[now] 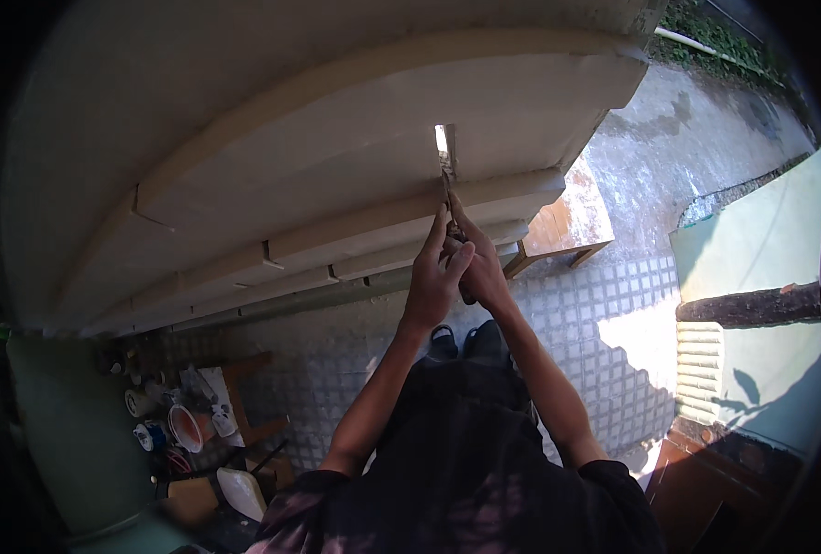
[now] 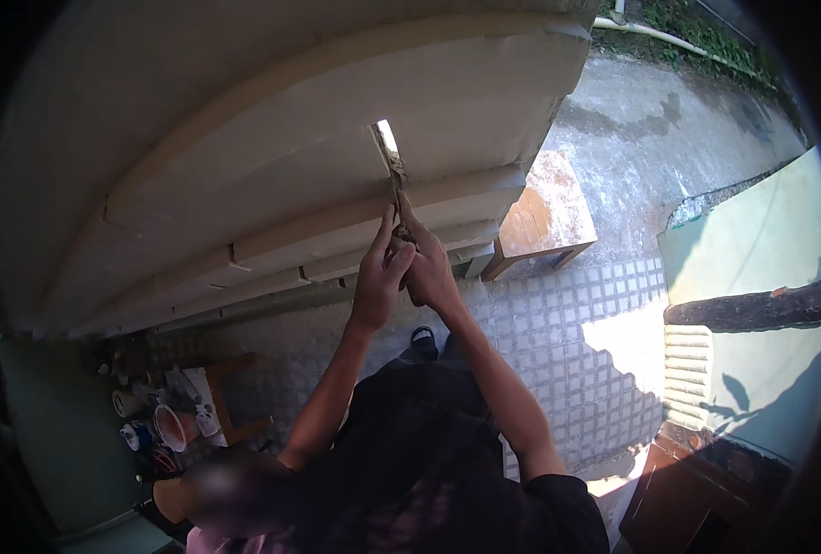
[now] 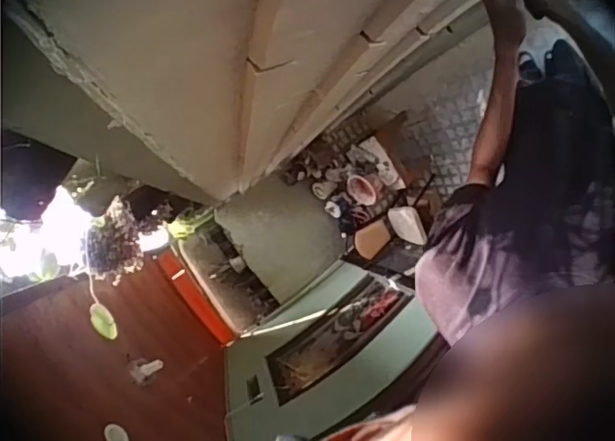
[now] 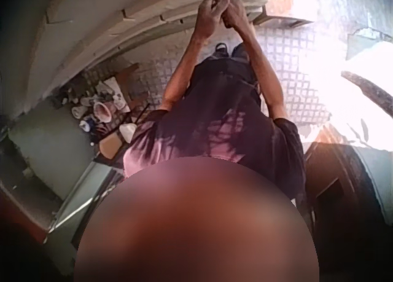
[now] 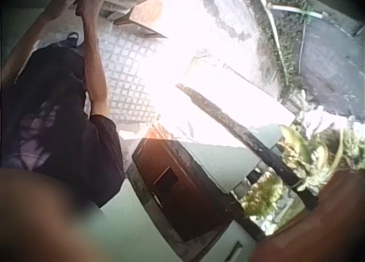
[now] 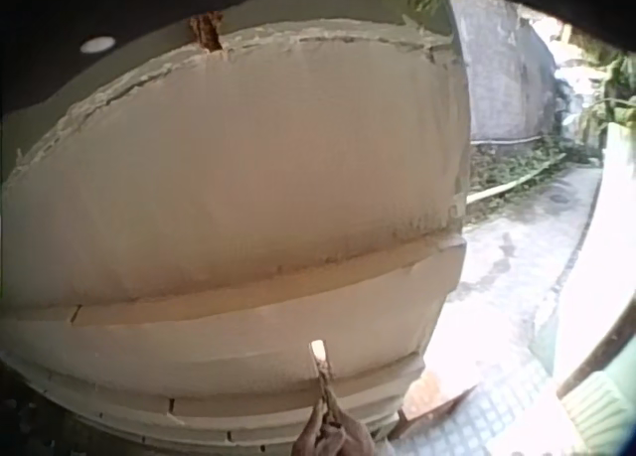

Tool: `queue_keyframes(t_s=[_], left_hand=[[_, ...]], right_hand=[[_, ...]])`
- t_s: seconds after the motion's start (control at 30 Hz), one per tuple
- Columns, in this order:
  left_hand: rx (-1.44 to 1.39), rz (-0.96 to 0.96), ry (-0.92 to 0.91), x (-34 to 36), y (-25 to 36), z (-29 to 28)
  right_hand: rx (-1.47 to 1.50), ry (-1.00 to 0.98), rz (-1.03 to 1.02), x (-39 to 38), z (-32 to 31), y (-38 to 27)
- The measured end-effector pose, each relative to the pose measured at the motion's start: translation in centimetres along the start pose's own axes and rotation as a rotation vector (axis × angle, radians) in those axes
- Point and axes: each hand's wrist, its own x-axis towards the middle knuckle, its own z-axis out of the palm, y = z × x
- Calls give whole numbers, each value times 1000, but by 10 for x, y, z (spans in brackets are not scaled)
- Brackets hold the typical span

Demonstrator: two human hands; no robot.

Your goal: Scraping and smoothing cracks or joints in a concrete or plaster wall using a putty knife.

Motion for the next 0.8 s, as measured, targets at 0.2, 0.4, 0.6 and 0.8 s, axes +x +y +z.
queue_keyframes(t_s=[0.2, 0.4, 0.6, 0.8], left_hand=[[44, -9, 61, 8, 10, 9], [-71, 150, 287, 15, 27, 30], [-148, 39, 420, 14, 23, 36], [-193, 249, 439, 21, 80, 31]], right_hand=[[71, -20, -16, 9, -4, -8], [-43, -12, -155, 21, 1, -11], [-22, -27, -71, 19, 6, -13], [-30, -5, -173, 24, 10, -70]])
